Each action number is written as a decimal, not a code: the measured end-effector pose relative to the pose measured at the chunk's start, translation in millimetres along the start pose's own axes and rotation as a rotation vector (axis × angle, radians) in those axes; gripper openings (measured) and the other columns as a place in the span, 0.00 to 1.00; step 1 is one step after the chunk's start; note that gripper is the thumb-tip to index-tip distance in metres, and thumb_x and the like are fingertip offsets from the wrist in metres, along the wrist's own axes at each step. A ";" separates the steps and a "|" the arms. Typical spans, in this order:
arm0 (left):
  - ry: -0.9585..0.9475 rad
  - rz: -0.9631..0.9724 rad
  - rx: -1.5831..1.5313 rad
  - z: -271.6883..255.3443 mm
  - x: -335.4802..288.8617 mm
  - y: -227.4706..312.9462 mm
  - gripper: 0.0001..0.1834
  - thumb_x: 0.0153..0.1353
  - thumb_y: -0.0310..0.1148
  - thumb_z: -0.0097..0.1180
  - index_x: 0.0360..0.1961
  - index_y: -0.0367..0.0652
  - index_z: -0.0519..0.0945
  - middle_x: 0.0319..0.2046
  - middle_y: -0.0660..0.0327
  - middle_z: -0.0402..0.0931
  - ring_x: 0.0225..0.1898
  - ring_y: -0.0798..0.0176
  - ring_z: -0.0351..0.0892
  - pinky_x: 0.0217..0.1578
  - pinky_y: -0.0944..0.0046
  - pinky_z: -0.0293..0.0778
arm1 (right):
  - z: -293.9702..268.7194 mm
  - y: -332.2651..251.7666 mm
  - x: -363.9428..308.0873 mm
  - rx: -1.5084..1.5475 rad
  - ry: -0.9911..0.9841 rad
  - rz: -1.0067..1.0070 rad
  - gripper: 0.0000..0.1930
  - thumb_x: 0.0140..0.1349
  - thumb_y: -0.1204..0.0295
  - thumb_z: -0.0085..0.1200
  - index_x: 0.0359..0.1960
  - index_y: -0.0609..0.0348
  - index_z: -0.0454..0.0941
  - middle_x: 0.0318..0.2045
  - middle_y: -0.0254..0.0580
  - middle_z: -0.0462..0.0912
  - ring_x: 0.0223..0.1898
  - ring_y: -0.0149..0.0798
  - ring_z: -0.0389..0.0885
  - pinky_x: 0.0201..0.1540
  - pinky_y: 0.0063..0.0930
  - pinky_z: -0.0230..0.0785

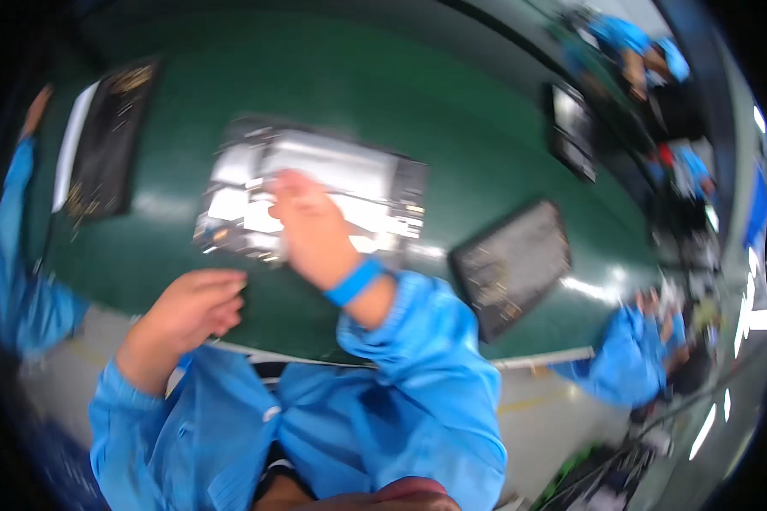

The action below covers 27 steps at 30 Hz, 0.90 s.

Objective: The recorder is assembling internal components of tablet devices on an electronics manufacturing assembly line.

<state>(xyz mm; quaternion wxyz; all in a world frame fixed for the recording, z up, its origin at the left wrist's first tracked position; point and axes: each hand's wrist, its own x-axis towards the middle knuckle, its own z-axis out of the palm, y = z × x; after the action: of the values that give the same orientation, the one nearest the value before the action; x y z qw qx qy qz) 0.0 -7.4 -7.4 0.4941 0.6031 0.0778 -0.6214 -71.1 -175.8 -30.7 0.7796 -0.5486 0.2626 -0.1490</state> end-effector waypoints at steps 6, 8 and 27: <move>-0.022 0.003 -0.056 -6.8 -0.2 -3.7 0.14 0.53 0.27 0.47 0.41 0.33 0.66 0.18 0.61 0.71 0.14 0.69 0.72 0.11 0.74 0.65 | 2.2 -15.8 -2.5 -0.339 -0.002 -0.025 0.21 0.56 0.60 0.42 0.44 0.64 0.67 0.30 0.45 0.76 0.31 0.33 0.76 0.36 0.23 0.66; -0.046 -0.009 -0.054 -4.8 -7.0 -3.2 0.14 0.53 0.27 0.47 0.41 0.32 0.66 0.18 0.61 0.71 0.14 0.69 0.72 0.11 0.74 0.66 | 3.9 -18.0 -2.6 -0.324 0.005 -0.023 0.20 0.56 0.60 0.42 0.44 0.64 0.67 0.30 0.46 0.76 0.32 0.34 0.76 0.36 0.23 0.66; -0.059 -0.057 -0.038 0.5 1.2 -1.9 0.13 0.52 0.26 0.46 0.39 0.34 0.66 0.16 0.60 0.70 0.12 0.67 0.71 0.10 0.73 0.66 | 2.2 -16.5 -6.3 -0.304 0.082 -0.085 0.18 0.55 0.63 0.44 0.42 0.63 0.68 0.24 0.43 0.75 0.29 0.34 0.74 0.33 0.24 0.65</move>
<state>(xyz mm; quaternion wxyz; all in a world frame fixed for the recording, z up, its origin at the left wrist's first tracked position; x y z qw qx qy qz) -1.4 -7.4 -9.3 0.4897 0.5726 0.0919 -0.6510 -74.1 -176.7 -13.1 0.6694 -0.6643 0.2902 -0.1625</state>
